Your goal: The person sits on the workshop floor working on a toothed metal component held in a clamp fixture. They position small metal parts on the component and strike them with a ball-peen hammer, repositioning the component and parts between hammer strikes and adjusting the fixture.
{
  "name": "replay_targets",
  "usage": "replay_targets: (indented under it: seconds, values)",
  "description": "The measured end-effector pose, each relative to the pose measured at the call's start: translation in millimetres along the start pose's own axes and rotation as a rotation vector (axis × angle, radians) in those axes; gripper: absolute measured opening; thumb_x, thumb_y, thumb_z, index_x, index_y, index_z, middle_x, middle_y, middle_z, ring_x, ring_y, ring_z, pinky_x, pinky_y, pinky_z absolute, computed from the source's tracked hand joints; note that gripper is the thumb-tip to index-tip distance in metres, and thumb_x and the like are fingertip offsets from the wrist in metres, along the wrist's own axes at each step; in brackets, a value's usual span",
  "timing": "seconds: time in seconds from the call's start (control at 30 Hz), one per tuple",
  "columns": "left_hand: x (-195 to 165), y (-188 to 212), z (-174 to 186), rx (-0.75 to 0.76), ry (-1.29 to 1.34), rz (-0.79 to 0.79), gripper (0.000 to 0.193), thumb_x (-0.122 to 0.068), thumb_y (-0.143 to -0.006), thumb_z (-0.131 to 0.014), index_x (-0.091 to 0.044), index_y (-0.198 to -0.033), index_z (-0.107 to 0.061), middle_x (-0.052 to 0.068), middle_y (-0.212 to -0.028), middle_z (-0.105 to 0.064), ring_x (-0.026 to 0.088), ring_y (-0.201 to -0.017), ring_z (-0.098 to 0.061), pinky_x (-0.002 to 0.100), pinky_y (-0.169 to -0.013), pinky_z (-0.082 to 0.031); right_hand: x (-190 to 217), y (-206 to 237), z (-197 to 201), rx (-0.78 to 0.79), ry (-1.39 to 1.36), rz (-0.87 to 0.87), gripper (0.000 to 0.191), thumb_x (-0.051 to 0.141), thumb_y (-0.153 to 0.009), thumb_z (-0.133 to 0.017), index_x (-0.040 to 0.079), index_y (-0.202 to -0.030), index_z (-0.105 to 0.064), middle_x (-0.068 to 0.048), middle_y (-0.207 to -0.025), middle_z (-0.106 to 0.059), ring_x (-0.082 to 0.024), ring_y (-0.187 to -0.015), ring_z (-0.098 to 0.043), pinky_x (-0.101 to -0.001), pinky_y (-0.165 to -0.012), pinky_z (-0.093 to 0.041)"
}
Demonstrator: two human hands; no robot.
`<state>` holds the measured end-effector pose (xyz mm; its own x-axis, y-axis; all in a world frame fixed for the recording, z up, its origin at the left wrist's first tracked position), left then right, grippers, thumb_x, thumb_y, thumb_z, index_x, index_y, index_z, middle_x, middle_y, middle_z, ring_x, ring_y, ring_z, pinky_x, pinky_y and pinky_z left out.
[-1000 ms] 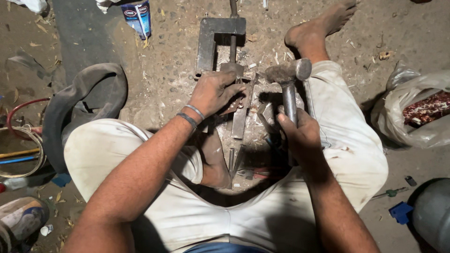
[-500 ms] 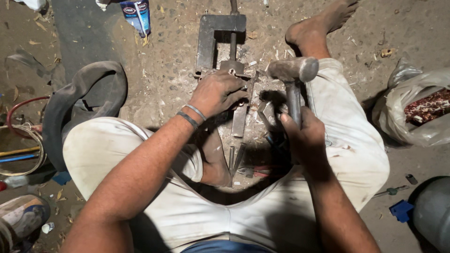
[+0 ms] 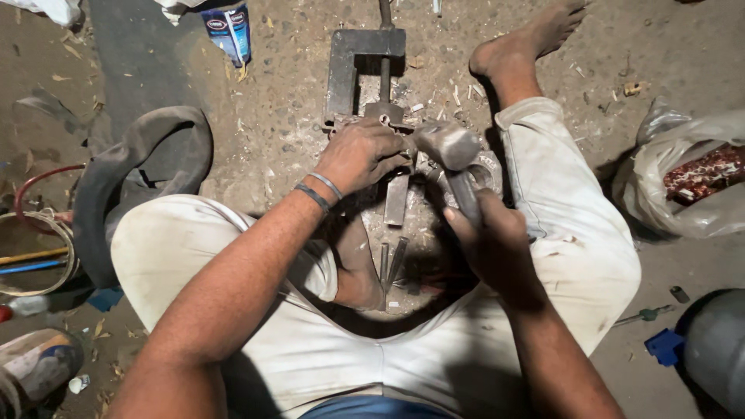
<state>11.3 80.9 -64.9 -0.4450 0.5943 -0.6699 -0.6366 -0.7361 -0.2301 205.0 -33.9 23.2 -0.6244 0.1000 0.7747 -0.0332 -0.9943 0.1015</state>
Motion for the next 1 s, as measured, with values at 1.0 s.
replay_targets:
  seconds: [1.0]
  values:
    - [17.0, 7.0, -19.0, -0.024, -0.157, 0.062, 0.021, -0.022, -0.089, -0.075, -0.005, -0.102, -0.075, 0.012, -0.109, -0.072, 0.035, -0.110, -0.065, 0.047, -0.096, -0.053, -28.9, -9.3, -9.6, 0.039, -0.270, -0.226, 0.025, 0.020, -0.094, -0.068, -0.001, -0.106, -0.066, -0.004, -0.079, -0.067, -0.010, -0.072, -0.058, -0.0303, -0.063, -0.051]
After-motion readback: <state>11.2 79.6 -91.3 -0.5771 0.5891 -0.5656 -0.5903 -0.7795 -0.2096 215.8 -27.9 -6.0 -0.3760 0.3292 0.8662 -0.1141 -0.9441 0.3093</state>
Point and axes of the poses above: each hand's wrist, its own y-axis away from the middle knuckle, its own z-axis out of the back of the hand, x = y × z, the point moved 6 cm from there along -y, towards the middle knuckle
